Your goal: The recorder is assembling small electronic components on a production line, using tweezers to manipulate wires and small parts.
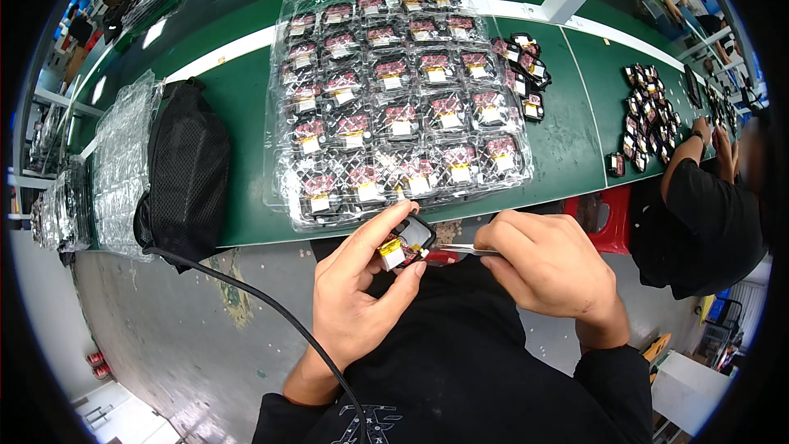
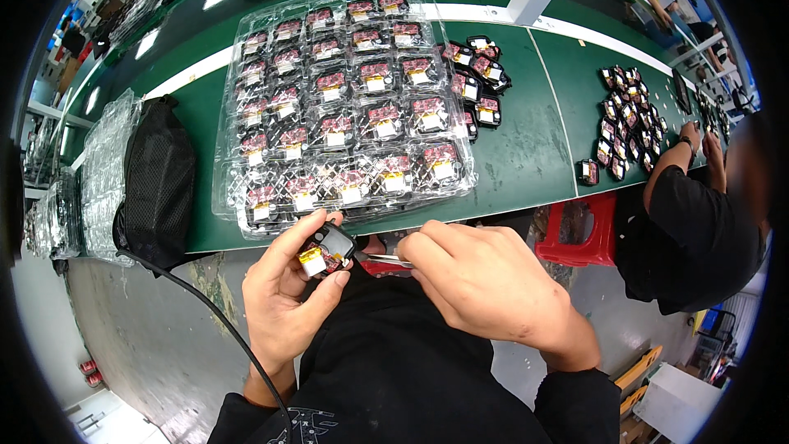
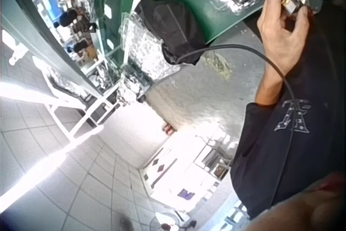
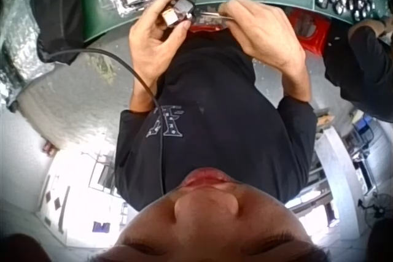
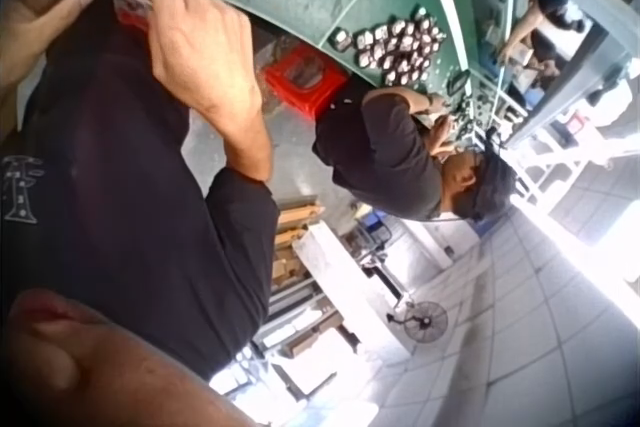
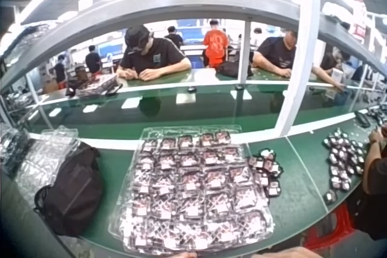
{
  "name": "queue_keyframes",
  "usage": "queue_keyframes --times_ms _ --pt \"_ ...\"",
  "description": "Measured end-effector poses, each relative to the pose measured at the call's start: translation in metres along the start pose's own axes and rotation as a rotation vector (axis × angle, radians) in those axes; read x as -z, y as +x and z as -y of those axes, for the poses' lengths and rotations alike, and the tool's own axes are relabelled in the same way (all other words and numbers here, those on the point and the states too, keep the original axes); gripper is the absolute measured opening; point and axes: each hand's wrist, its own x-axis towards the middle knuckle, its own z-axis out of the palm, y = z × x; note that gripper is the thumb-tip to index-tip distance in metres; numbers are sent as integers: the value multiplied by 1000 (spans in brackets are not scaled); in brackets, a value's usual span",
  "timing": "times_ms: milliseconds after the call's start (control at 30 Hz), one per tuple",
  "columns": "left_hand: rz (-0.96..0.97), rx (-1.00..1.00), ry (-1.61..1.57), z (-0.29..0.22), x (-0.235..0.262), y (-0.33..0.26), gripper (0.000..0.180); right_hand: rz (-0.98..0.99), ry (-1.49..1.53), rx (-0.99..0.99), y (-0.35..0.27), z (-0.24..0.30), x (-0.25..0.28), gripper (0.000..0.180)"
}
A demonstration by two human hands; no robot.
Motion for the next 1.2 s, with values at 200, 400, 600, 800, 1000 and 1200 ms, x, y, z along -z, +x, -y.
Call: queue_keyframes --times_ms 200,400,600,800,1000,1200 --pt "3 -24 40 -1 -3 0 83 -202 162 116 13 14 -14 25" --pt "5 9 142 -5 -7 -3 99 -333 275 72 22 14 -36 26" --pt "-9 -163 335 -3 -14 -3 99 -262 325 -107 25 26 -40 30" --pt "-33 24 204 -9 -10 -2 94 -292 279 -89 22 21 -39 19" --pt "57 52 119 -3 -2 0 74 -353 469 -77 22 18 -38 27" --pt "-26 149 -271 0 -7 2 58 -318 463 -77 20 18 -31 32"
